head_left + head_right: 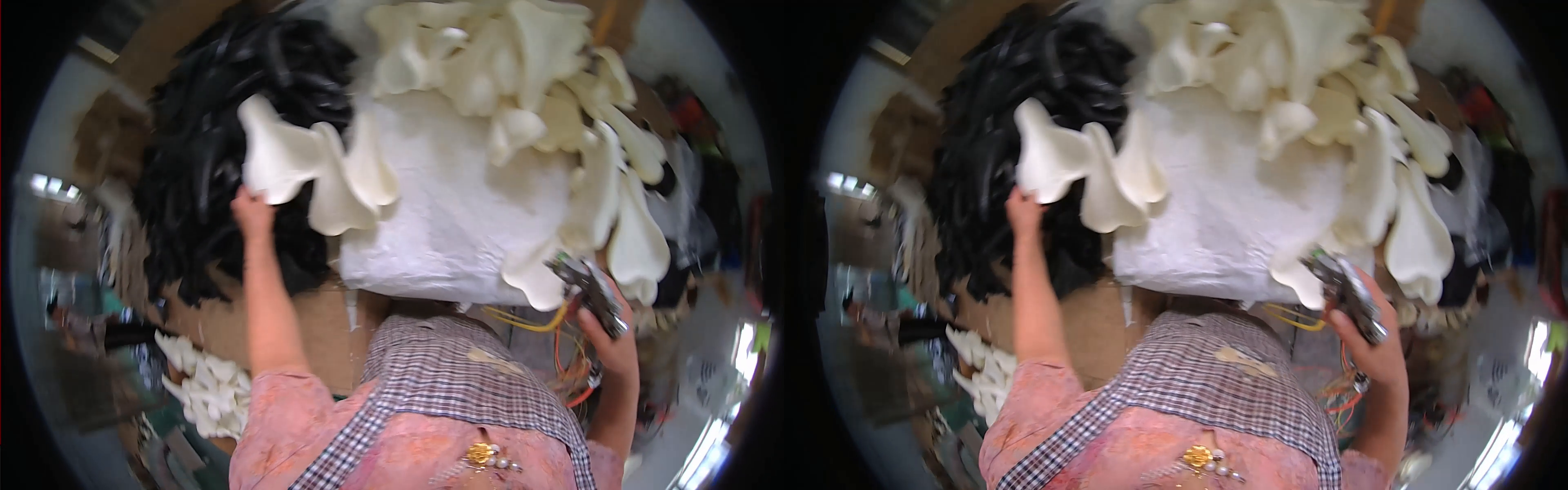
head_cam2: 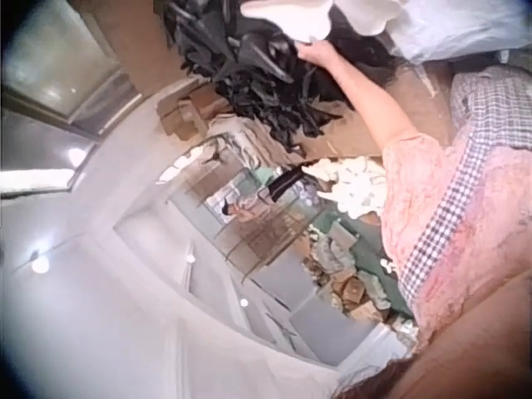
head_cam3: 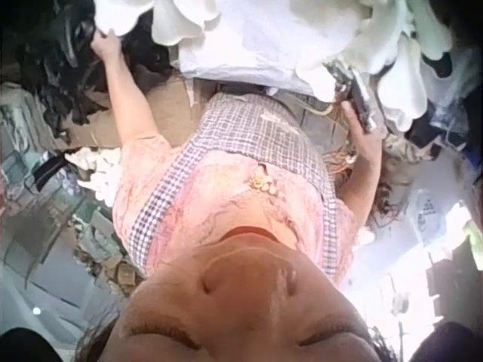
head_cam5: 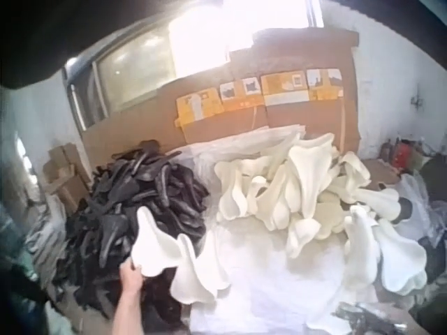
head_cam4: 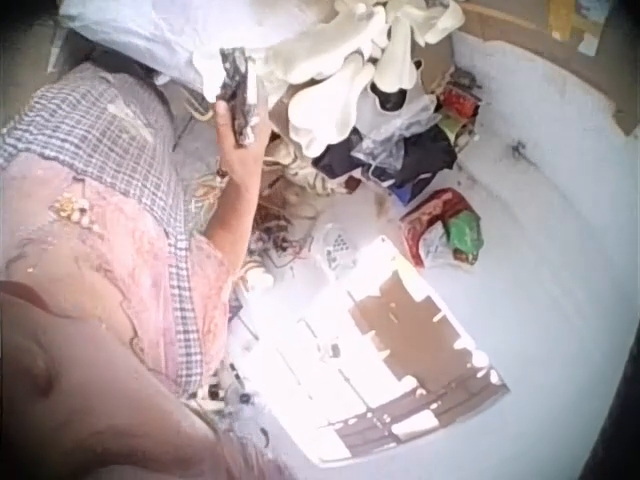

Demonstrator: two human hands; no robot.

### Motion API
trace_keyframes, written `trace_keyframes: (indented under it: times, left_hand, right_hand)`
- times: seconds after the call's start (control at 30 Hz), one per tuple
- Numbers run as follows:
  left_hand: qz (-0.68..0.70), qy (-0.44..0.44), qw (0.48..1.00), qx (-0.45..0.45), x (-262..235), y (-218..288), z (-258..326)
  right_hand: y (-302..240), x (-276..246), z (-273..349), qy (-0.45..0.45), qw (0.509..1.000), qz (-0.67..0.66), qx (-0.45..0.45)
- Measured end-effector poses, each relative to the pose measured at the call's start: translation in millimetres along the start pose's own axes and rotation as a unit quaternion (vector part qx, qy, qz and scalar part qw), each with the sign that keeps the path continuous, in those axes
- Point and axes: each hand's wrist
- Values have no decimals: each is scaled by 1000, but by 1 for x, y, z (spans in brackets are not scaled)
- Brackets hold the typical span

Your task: Applying adhesive and sorting foam bicycle seat components on a workbench in a factory.

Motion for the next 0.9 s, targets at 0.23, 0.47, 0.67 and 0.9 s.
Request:
trace_keyframes:
  times: [0.23, 0.47, 0.67, 0.9]
  left_hand:
    - [155, -255, 940, 167, 167, 24, 88]
    - [-54, -575, 807, 125, 313, 4, 293]
    - [63, -455, 876, 146, 178, 18, 178]
    - [-11, -221, 954, 202, 132, 10, 97]
  right_hand:
    - [11, -2, 66, 61, 996, -28, 59]
    - [7, 11, 119, 177, 979, -59, 81]
    - [-1, 28, 107, 141, 986, -86, 18]
    - [-31, 53, 57, -14, 1000, -13, -16]
Point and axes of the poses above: each hand's wrist, its own z-axis away from the middle knuckle, its own x-axis out of the palm, y = z × x, and after that the axes turned 11 degrees about z, right-handed
